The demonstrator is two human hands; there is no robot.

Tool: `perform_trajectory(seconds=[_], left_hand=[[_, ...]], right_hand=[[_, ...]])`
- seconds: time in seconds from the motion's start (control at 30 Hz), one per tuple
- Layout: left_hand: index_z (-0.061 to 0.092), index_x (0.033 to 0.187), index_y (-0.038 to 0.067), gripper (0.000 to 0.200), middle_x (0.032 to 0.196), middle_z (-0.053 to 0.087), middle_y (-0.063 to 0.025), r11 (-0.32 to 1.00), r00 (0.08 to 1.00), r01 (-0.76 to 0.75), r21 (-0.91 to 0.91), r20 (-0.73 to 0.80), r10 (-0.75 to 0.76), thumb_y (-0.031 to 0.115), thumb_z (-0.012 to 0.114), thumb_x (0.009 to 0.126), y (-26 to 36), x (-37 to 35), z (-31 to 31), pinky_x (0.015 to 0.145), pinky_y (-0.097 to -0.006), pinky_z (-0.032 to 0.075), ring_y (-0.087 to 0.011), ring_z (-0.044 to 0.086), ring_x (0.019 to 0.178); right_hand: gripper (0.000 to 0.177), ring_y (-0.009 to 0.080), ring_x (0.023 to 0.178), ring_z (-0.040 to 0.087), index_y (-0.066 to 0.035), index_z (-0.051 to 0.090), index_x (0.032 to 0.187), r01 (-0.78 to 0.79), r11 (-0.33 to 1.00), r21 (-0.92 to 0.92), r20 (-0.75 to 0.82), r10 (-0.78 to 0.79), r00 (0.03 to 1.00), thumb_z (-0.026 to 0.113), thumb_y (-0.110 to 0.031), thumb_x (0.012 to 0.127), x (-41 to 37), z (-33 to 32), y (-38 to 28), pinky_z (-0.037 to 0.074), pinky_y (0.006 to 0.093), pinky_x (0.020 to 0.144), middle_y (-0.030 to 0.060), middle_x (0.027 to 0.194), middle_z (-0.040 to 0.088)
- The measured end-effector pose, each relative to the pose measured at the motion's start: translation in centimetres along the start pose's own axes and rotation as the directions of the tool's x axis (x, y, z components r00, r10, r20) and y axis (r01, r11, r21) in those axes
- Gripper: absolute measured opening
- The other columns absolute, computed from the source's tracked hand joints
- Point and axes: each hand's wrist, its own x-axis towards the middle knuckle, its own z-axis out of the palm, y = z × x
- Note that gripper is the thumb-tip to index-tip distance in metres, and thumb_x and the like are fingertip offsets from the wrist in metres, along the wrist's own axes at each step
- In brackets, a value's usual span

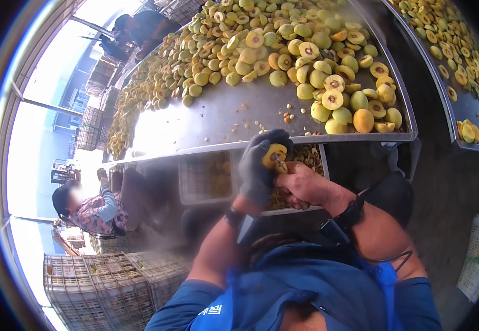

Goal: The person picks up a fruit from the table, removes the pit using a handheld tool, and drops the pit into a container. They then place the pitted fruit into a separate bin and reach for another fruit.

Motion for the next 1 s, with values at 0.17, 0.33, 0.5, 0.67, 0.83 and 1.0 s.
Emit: perform_trajectory(seconds=[0.17, 0.33, 0.5, 0.67, 0.83, 1.0], left_hand=[[0.065, 0.117, -0.008, 0.037, 0.106, 0.071, -0.0162, 0.954, 0.993, -0.090, 0.287, -0.044, 0.107, 0.021, 0.055, 0.097, -0.7, -0.2, -1.1, 0.087, -0.0373, 0.055, -0.0264, 0.069, 0.093], [0.068, 0.109, -0.008, 0.030, 0.098, 0.071, -0.0149, 0.688, 0.943, -0.311, 0.656, 0.303, 0.137, 0.018, 0.061, 0.095, 1.8, -1.1, -1.8, 0.080, -0.0335, 0.055, -0.0227, 0.069, 0.085], [0.069, 0.107, -0.006, 0.027, 0.097, 0.072, -0.0132, 0.933, 0.995, -0.002, 0.361, -0.090, 0.037, 0.013, 0.060, 0.090, 2.4, -1.6, -5.9, 0.083, -0.0331, 0.055, -0.0213, 0.069, 0.088], [0.072, 0.110, -0.001, 0.030, 0.101, 0.074, -0.0129, -0.139, 0.903, 0.266, 0.954, -0.196, 0.382, 0.023, 0.068, 0.092, 7.7, -1.7, -13.9, 0.083, -0.0370, 0.053, -0.0228, 0.068, 0.090], [0.067, 0.122, -0.004, 0.038, 0.115, 0.072, -0.0152, 0.466, 0.919, -0.036, 0.884, -0.154, 0.364, 0.019, 0.070, 0.092, 5.0, 5.1, -7.6, 0.094, -0.0337, 0.052, -0.0229, 0.067, 0.105], [0.062, 0.133, 0.002, 0.048, 0.109, 0.073, -0.0144, 0.318, 0.979, -0.202, 0.926, 0.194, 0.058, 0.023, 0.074, 0.090, -2.7, 12.9, 3.4, 0.067, -0.0312, 0.058, -0.0160, 0.070, 0.068]], right_hand=[[0.008, 0.0079, 0.045, 0.046, -0.008, 0.052, 0.092, -0.048, 0.998, -0.028, 0.047, 0.050, 0.998, 0.055, -0.013, 0.098, -0.4, 0.3, -0.7, 0.041, 0.0277, 0.039, -0.0004, 0.067, 0.048], [0.015, 0.0071, 0.044, 0.046, -0.009, 0.047, 0.090, -0.278, 0.945, 0.173, 0.354, 0.204, 0.913, 0.056, -0.015, 0.100, -0.5, 0.7, 0.7, 0.043, 0.0276, 0.039, -0.0024, 0.065, 0.043], [0.015, 0.0104, 0.044, 0.049, -0.007, 0.047, 0.089, -0.175, 0.972, -0.158, 0.293, 0.215, 0.931, 0.056, -0.015, 0.098, -0.7, 0.6, 1.4, 0.045, 0.0293, 0.040, 0.0018, 0.066, 0.051], [0.020, 0.0217, 0.047, 0.058, 0.001, 0.055, 0.097, -0.116, 0.853, -0.509, 0.012, 0.142, 0.990, 0.058, -0.017, 0.091, -1.0, 1.3, 2.5, 0.048, 0.0363, 0.042, 0.0132, 0.070, 0.062], [0.014, 0.0141, 0.071, 0.058, -0.002, 0.053, 0.094, 0.255, 0.843, -0.474, -0.148, -0.362, 0.920, 0.060, -0.015, 0.094, -0.9, 1.0, 2.6, 0.048, 0.0309, 0.064, 0.0064, 0.076, 0.059], [0.013, 0.0058, 0.066, 0.043, -0.006, 0.048, 0.091, 0.472, 0.842, -0.261, -0.310, -0.536, 0.785, 0.059, -0.002, 0.098, -3.3, 0.3, -1.6, 0.040, 0.0284, 0.058, -0.0004, 0.071, 0.048]])
